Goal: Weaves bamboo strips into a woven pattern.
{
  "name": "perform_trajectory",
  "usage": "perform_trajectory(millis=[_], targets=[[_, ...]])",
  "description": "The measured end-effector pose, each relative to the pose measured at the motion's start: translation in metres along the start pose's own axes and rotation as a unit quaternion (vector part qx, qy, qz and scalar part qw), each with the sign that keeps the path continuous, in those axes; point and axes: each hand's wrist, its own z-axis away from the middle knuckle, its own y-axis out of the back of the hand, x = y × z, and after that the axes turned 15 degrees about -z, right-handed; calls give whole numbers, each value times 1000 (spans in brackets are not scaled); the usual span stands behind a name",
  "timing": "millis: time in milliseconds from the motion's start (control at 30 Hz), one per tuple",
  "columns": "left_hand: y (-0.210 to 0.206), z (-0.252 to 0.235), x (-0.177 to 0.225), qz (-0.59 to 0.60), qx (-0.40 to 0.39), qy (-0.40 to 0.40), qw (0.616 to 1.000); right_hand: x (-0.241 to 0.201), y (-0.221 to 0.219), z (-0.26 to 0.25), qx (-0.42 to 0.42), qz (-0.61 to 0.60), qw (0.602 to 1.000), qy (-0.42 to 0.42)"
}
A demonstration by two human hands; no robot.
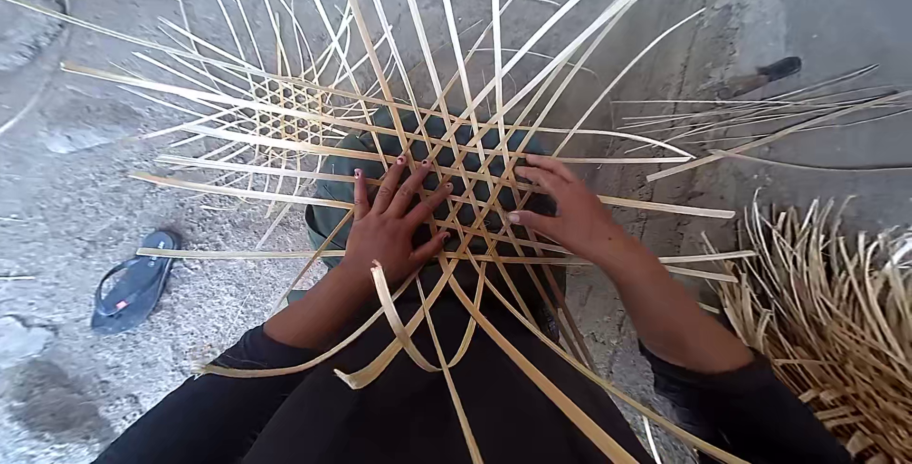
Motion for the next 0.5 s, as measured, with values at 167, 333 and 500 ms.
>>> perform_trajectory(millis=[167,333,500], targets=[[-2,-2,1,-6,6,-8,1000,-6,0,7,5,104,995,-9],[-3,-1,1,-9,7,-6,1000,-11,-12,2,7,174,985,-22],[0,-2,0,-2,-13,-1,1000,-8,-3,-13,-24,188,982,14]])
